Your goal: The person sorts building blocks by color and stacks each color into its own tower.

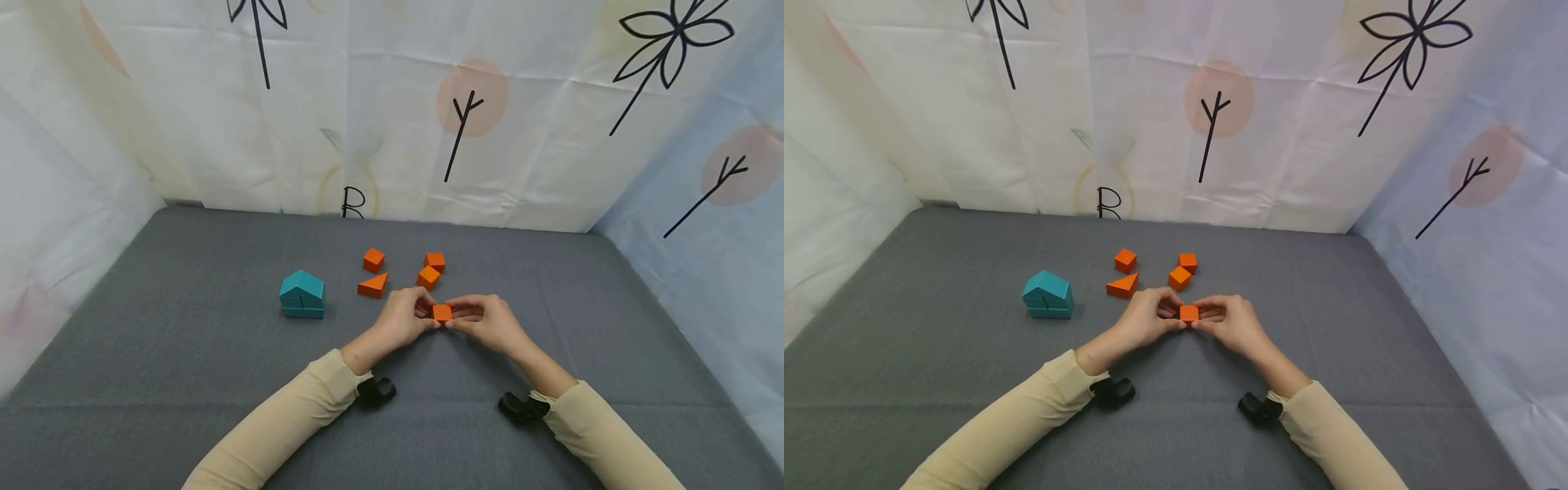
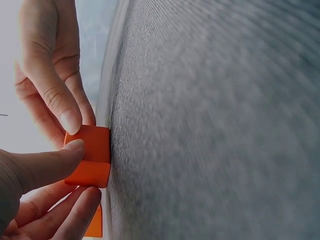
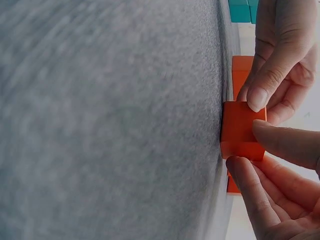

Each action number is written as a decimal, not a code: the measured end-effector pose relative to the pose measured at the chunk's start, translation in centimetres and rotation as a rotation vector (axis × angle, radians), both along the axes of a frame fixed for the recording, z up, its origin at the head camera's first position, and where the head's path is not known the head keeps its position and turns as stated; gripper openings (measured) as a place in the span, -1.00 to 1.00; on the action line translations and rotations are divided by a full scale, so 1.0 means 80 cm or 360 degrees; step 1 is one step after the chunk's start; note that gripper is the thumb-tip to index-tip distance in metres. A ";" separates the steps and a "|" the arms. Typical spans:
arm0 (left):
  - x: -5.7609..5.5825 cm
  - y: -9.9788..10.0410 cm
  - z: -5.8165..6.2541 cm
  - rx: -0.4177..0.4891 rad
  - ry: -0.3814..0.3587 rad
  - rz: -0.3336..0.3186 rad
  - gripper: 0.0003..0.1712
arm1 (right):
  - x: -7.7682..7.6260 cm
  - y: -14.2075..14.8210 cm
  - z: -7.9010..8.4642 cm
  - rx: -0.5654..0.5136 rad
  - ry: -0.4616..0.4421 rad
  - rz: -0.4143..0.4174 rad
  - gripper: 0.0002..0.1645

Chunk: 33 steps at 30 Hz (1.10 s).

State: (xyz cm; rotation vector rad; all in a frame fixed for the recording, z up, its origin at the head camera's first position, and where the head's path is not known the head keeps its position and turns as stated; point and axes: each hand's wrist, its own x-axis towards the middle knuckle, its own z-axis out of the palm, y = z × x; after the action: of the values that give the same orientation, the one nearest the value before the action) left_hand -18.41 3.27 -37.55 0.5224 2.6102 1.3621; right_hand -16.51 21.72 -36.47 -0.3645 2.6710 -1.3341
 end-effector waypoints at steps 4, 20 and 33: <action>0.000 0.006 0.001 -0.0030 -0.0033 0.0007 -0.72 | 0.000 0.003 0.000 0.0001 -0.0003 -0.0031 -0.57; -0.006 0.016 0.001 -0.0061 -0.0078 0.0013 -0.71 | -0.007 0.014 -0.003 -0.0038 -0.0063 -0.0061 -0.57; -0.013 0.001 0.005 -0.0121 -0.0014 -0.0092 -0.62 | -0.008 0.014 -0.003 -0.0022 -0.0095 -0.0096 -0.55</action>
State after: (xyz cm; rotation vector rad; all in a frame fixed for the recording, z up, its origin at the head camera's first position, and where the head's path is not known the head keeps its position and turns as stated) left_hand -19.43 3.33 -37.12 0.5752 2.6065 1.2399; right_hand -17.17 22.84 -36.67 -0.2438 2.6448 -1.3586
